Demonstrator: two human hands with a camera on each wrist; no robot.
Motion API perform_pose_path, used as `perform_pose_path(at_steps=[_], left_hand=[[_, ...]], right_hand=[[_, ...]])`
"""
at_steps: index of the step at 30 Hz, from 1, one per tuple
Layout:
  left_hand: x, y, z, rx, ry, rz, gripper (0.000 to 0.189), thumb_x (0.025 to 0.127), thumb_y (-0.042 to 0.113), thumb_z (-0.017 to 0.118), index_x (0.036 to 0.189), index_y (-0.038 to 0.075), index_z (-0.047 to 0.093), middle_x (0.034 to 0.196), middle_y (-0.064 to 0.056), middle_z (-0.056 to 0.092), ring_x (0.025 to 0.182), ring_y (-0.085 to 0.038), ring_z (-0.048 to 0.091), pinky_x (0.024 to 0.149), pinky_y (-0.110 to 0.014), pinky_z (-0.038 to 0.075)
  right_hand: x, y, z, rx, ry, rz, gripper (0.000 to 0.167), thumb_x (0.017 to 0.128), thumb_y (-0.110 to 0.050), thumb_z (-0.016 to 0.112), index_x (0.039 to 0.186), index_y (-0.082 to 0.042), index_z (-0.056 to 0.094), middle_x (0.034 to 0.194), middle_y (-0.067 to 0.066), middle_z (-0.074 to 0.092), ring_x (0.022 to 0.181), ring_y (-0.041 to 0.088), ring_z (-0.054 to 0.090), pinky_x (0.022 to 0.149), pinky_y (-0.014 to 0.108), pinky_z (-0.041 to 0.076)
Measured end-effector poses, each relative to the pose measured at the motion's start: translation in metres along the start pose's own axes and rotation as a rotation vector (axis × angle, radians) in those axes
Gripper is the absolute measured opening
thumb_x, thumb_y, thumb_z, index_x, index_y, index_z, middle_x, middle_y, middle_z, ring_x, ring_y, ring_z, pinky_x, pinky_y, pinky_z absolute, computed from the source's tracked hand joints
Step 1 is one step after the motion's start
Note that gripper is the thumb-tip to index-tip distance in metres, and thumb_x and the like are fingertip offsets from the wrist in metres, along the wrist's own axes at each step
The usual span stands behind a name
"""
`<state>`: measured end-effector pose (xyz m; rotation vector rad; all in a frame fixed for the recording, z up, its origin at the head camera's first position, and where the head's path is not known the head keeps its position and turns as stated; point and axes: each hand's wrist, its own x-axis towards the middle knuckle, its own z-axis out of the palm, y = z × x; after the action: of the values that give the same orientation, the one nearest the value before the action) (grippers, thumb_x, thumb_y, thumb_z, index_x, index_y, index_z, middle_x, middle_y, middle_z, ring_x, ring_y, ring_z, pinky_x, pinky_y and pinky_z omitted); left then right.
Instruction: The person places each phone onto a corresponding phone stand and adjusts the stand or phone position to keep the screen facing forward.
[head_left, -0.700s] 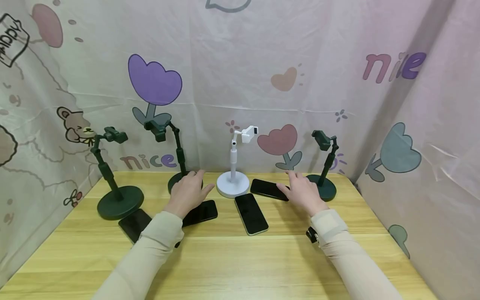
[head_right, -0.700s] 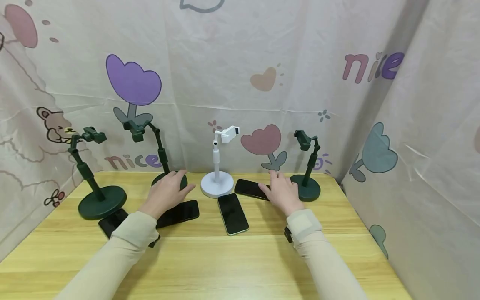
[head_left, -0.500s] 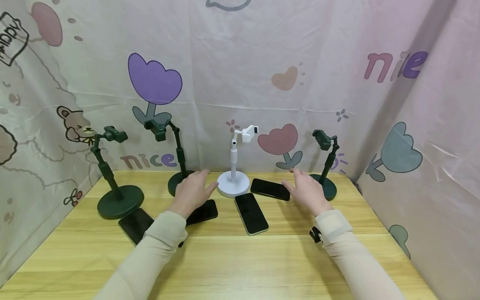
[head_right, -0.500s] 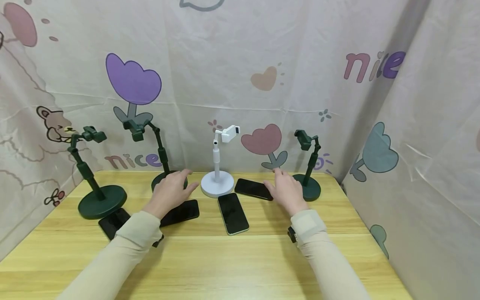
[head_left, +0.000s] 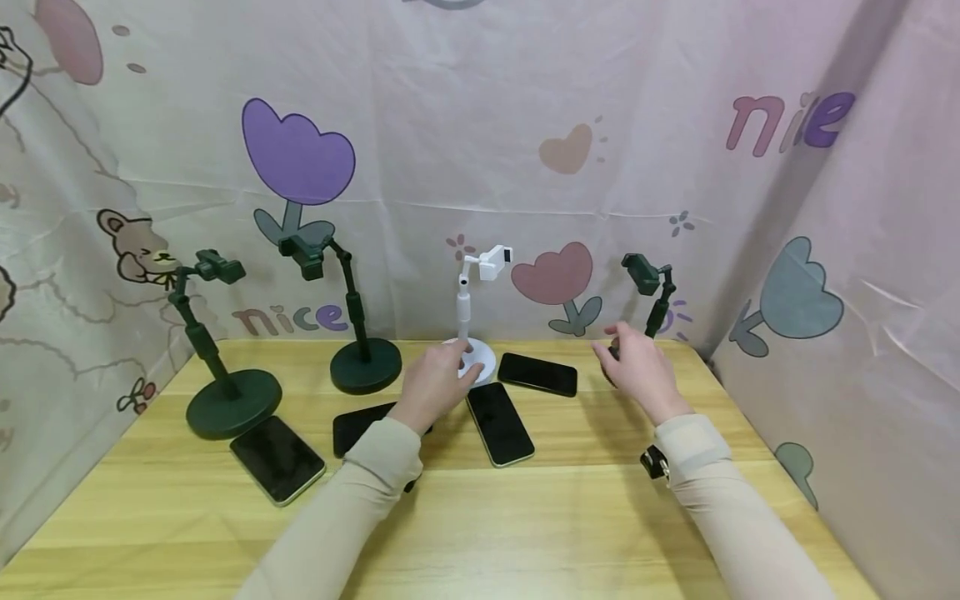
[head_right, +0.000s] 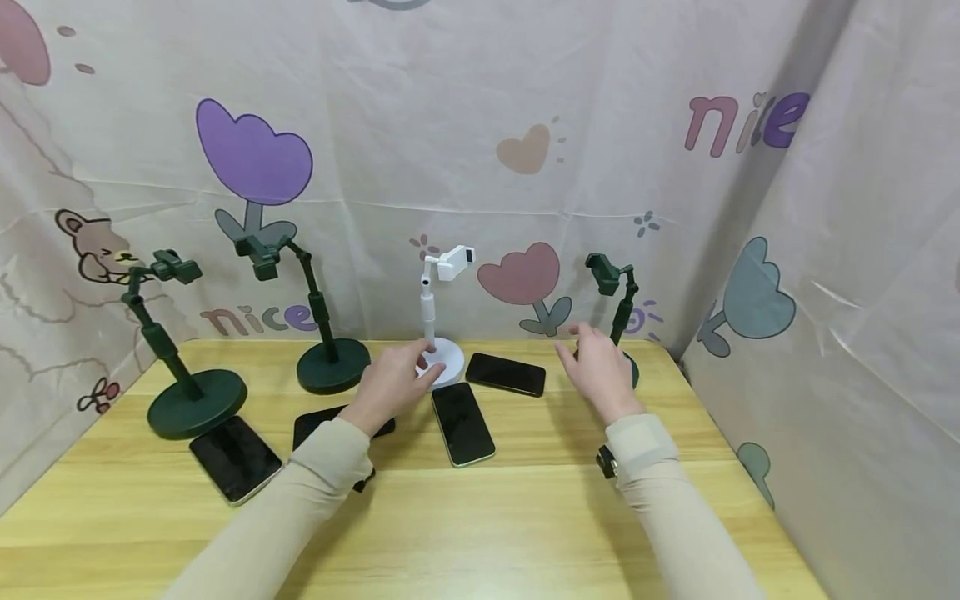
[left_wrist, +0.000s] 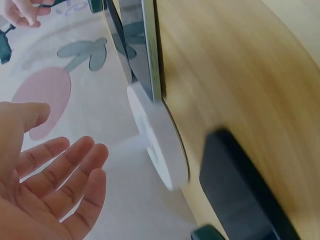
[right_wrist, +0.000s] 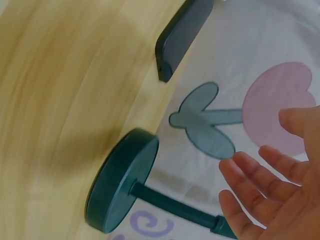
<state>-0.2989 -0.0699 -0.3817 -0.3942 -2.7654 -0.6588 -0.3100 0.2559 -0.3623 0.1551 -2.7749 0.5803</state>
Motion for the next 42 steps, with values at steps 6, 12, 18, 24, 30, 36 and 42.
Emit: perform_pose_path(at_steps=[6,12,18,24,30,36,42], left_hand=[[0.004,0.014,0.012,-0.031,-0.005,0.025,0.033,0.103,0.037,0.073,0.126,0.013,0.072,0.102,-0.009,0.079,0.084,-0.024,0.072,0.072,-0.044,0.061],[0.008,0.027,0.023,-0.059,-0.026,0.052,0.035,0.104,0.037,0.072,0.128,0.012,0.071,0.099,-0.007,0.078,0.081,-0.022,0.072,0.071,-0.042,0.062],[0.014,0.041,0.032,-0.081,-0.069,0.078,0.037,0.105,0.035,0.071,0.131,0.009,0.071,0.102,-0.01,0.079,0.088,-0.02,0.072,0.074,-0.042,0.062],[0.021,0.055,0.037,-0.051,-0.087,0.099,0.037,0.105,0.036,0.071,0.131,0.009,0.071,0.096,-0.006,0.077,0.084,-0.02,0.072,0.075,-0.041,0.063],[0.027,0.065,0.045,-0.044,-0.133,0.103,0.039,0.106,0.038,0.069,0.133,0.01,0.07,0.098,-0.006,0.077,0.083,-0.022,0.074,0.076,-0.042,0.064],[0.028,0.073,0.054,-0.056,-0.156,0.095,0.039,0.106,0.039,0.069,0.135,0.012,0.07,0.1,-0.005,0.078,0.089,-0.023,0.075,0.078,-0.043,0.064],[0.032,0.081,0.065,-0.036,-0.17,0.084,0.039,0.106,0.041,0.068,0.136,0.015,0.069,0.118,-0.006,0.08,0.101,-0.026,0.078,0.083,-0.044,0.064]], right_hand=[[0.002,0.014,-0.009,0.026,0.04,0.007,0.045,0.11,-0.035,0.06,0.137,0.0,0.063,0.123,0.026,0.073,0.11,0.042,0.074,0.092,0.061,0.058],[0.002,0.025,-0.018,0.045,0.1,0.013,0.043,0.11,-0.032,0.06,0.134,0.002,0.063,0.115,0.025,0.075,0.103,0.042,0.076,0.09,0.062,0.058],[0.003,0.035,-0.025,0.052,0.171,0.086,0.042,0.11,-0.034,0.057,0.13,0.003,0.064,0.11,0.024,0.075,0.099,0.043,0.074,0.085,0.061,0.059],[0.005,0.044,-0.033,0.074,0.218,0.159,0.046,0.111,-0.035,0.055,0.131,0.007,0.061,0.116,0.032,0.073,0.1,0.048,0.074,0.087,0.061,0.062],[0.008,0.053,-0.038,0.121,0.197,0.205,0.054,0.112,-0.04,0.053,0.141,0.006,0.054,0.118,0.033,0.071,0.101,0.046,0.072,0.087,0.059,0.063],[0.013,0.057,-0.038,0.115,0.159,0.238,0.061,0.112,-0.043,0.052,0.15,0.005,0.048,0.125,0.034,0.067,0.107,0.048,0.069,0.092,0.059,0.062],[0.021,0.06,-0.036,0.113,0.139,0.231,0.065,0.111,-0.043,0.053,0.152,0.007,0.047,0.13,0.035,0.066,0.112,0.05,0.069,0.095,0.061,0.061]])
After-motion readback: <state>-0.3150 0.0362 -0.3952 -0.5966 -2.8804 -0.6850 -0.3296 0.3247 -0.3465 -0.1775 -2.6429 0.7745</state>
